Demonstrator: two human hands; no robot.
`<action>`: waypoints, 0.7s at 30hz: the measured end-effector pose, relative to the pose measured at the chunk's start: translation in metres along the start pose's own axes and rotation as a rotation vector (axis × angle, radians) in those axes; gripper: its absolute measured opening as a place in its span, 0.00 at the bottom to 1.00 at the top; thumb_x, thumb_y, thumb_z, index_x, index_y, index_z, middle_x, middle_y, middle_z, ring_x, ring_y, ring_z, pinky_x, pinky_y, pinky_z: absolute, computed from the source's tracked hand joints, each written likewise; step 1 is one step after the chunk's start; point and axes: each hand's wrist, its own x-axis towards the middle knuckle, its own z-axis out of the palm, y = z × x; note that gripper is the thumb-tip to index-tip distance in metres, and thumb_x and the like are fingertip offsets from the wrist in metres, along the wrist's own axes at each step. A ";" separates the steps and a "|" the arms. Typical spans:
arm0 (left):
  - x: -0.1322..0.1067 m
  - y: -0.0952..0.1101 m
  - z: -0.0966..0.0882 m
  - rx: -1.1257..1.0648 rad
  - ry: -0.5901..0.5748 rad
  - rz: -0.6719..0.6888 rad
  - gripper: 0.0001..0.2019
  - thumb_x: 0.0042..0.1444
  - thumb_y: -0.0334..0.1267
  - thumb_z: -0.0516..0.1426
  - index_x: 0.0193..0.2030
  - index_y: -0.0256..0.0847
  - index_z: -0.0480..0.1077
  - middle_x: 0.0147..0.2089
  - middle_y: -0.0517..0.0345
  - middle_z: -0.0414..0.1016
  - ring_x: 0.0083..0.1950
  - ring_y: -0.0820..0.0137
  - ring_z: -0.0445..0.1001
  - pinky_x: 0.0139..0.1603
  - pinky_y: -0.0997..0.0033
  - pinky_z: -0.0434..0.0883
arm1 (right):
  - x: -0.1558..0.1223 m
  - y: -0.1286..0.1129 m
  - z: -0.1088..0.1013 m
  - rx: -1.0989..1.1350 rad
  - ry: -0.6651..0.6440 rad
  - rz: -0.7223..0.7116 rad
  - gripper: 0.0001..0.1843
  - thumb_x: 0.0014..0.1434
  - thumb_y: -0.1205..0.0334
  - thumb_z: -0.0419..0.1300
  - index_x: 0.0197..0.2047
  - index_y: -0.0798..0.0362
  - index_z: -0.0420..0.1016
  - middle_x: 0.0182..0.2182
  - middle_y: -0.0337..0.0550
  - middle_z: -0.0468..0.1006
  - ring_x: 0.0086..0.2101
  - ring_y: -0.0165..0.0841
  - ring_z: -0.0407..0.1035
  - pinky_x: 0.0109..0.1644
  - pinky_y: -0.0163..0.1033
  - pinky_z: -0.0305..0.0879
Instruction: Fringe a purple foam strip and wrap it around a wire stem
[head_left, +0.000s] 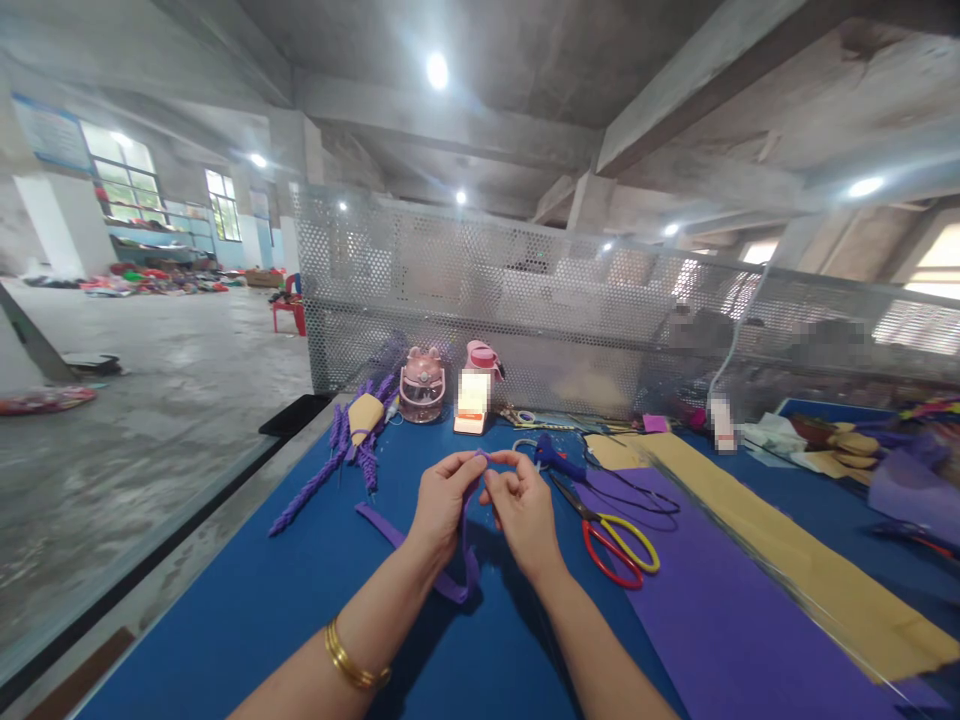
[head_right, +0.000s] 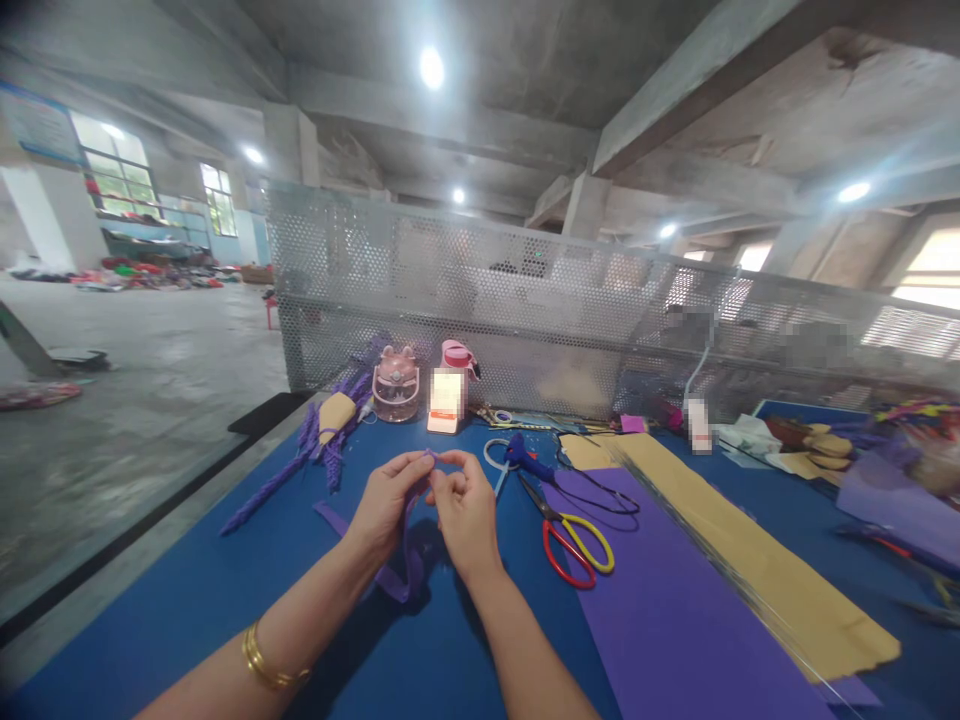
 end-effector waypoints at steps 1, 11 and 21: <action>0.000 0.000 0.000 -0.004 -0.008 0.003 0.10 0.39 0.40 0.64 0.26 0.35 0.73 0.19 0.62 0.69 0.21 0.77 0.64 0.23 0.78 0.61 | -0.001 -0.001 0.000 -0.020 0.012 -0.020 0.15 0.56 0.52 0.55 0.42 0.53 0.63 0.20 0.33 0.69 0.14 0.23 0.57 0.16 0.27 0.54; -0.001 -0.001 0.000 -0.020 -0.024 0.024 0.10 0.40 0.40 0.63 0.27 0.34 0.73 0.19 0.63 0.69 0.21 0.76 0.65 0.23 0.77 0.63 | -0.005 -0.002 0.000 -0.202 0.074 -0.186 0.12 0.58 0.59 0.52 0.44 0.51 0.71 0.25 0.39 0.72 0.21 0.28 0.65 0.23 0.32 0.62; -0.003 0.000 0.000 0.015 -0.015 0.058 0.07 0.42 0.38 0.61 0.26 0.35 0.76 0.23 0.60 0.74 0.25 0.74 0.68 0.28 0.77 0.64 | -0.004 0.004 0.000 -0.252 0.104 -0.270 0.13 0.59 0.61 0.51 0.44 0.49 0.73 0.34 0.43 0.77 0.30 0.33 0.71 0.29 0.35 0.67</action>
